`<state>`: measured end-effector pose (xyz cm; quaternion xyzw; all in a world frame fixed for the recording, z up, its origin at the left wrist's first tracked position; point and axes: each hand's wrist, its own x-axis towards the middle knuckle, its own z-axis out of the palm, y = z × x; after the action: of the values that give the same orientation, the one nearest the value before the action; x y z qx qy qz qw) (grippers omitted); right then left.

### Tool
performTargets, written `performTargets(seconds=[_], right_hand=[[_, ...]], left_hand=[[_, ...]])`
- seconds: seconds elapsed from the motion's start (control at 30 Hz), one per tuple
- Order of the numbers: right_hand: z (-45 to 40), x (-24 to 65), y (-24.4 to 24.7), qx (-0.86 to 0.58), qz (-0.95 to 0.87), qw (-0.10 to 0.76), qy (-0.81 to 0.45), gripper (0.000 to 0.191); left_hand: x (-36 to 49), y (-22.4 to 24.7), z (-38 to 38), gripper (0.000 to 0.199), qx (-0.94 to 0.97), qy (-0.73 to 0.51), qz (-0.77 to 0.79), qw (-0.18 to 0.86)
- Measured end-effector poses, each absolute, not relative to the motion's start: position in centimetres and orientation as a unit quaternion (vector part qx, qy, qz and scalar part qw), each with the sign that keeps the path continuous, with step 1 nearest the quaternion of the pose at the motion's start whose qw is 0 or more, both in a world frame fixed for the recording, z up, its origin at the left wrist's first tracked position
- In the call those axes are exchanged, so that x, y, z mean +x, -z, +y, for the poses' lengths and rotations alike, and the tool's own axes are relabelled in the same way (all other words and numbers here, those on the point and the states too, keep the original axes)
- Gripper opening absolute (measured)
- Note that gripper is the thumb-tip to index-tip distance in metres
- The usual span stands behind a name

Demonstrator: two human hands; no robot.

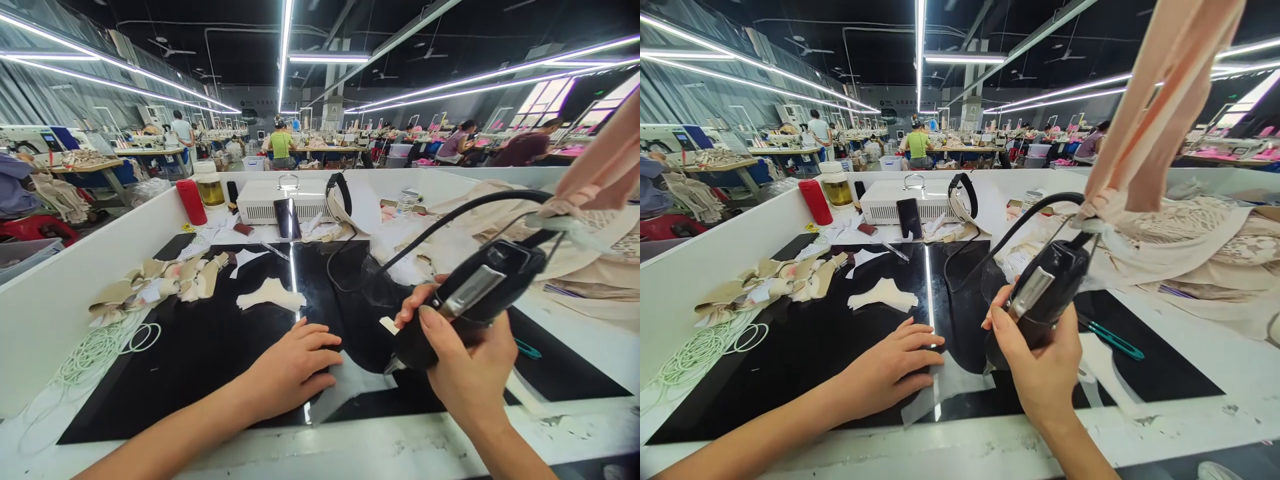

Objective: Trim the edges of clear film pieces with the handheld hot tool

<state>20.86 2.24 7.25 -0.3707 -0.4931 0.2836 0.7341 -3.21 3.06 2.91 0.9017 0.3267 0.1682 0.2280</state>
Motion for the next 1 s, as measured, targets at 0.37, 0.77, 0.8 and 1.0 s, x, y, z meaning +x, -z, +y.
performTargets(seconds=[0.37,0.77,0.8,1.0], right_hand=[[0.8,16.7,-7.4,-0.311,-0.489,0.731,-0.361,0.038],[0.3,17.8,-7.0,-0.291,-0.525,0.709,-0.37,0.034],[0.4,17.9,-6.9,-0.29,-0.526,0.709,-0.369,0.034],[0.3,17.8,-6.7,-0.287,-0.525,0.711,-0.369,0.032]], left_hand=[[-3.2,-3.0,3.1,0.052,0.901,-0.129,0.273,0.311],[-3.1,-3.1,3.1,0.05,0.898,-0.135,0.27,0.321],[-3.1,-3.1,3.1,0.051,0.897,-0.136,0.27,0.322],[-3.2,-3.3,3.1,0.055,0.898,-0.125,0.275,0.319]])
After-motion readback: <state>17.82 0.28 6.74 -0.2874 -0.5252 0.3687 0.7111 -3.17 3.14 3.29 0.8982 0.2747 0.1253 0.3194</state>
